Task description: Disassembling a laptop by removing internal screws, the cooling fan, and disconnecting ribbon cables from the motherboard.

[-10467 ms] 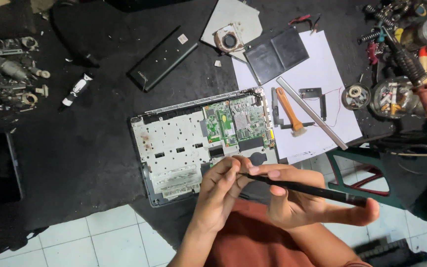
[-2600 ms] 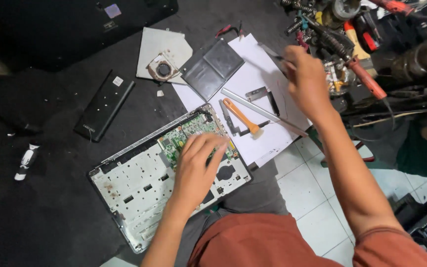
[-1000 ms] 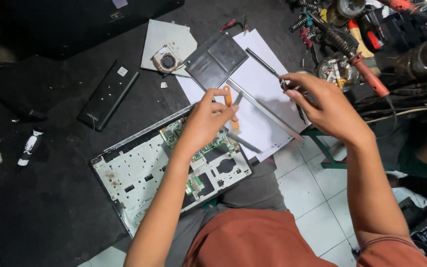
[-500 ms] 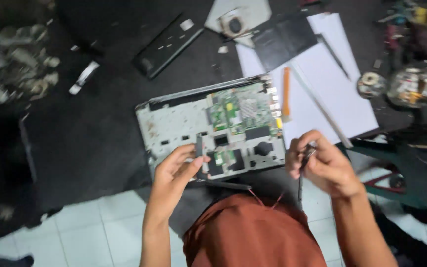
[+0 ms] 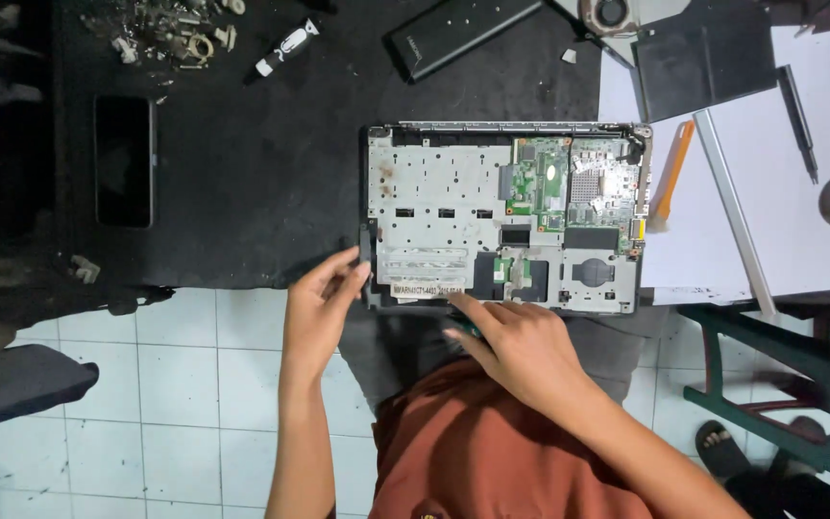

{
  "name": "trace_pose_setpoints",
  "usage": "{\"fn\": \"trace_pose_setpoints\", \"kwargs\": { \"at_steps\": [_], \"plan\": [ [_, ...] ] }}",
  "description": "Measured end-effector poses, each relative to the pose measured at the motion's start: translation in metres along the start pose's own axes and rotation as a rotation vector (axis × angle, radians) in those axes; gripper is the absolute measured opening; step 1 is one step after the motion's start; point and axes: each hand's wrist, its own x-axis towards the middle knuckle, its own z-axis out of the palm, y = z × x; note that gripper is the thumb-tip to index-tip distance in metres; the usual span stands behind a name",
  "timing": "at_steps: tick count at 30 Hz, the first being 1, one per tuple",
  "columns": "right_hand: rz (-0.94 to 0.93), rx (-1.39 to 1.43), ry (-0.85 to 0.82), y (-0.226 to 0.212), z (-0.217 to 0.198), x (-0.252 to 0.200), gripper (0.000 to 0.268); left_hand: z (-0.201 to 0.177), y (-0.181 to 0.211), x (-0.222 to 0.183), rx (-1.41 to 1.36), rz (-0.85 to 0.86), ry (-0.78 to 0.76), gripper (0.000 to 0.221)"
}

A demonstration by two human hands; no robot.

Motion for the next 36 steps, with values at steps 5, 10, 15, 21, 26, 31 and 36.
{"fn": "trace_pose_setpoints", "kwargs": {
  "at_steps": [5, 10, 15, 21, 26, 31, 36],
  "plan": [
    [0.026, -0.052, 0.073, 0.002, 0.014, -0.002, 0.019, 0.001, 0.0, 0.006, 0.008, 0.029, -0.025, 0.039],
    [0.077, -0.002, 0.089, -0.001, 0.007, 0.002, 0.017, 0.003, -0.009, 0.01, 0.075, 0.055, -0.035, 0.036],
    [0.019, -0.106, 0.082, -0.002, 0.01, 0.006, 0.018, 0.005, -0.009, 0.01, 0.17, 0.09, -0.027, 0.033],
    [0.028, -0.144, 0.136, -0.001, 0.021, 0.006, 0.013, 0.007, 0.001, 0.011, 0.237, 0.094, -0.023, 0.03],
    [0.026, -0.138, 0.162, -0.004, 0.021, 0.006, 0.007, 0.01, 0.007, 0.007, 0.29, 0.086, 0.001, 0.028],
    [0.006, -0.165, 0.162, -0.002, 0.024, 0.009, 0.01, 0.011, 0.014, 0.006, 0.334, 0.096, 0.039, 0.028],
    [-0.008, -0.138, 0.209, -0.003, 0.024, 0.009, 0.005, 0.01, 0.01, 0.003, 0.348, 0.117, 0.059, 0.024]
  ]
}}
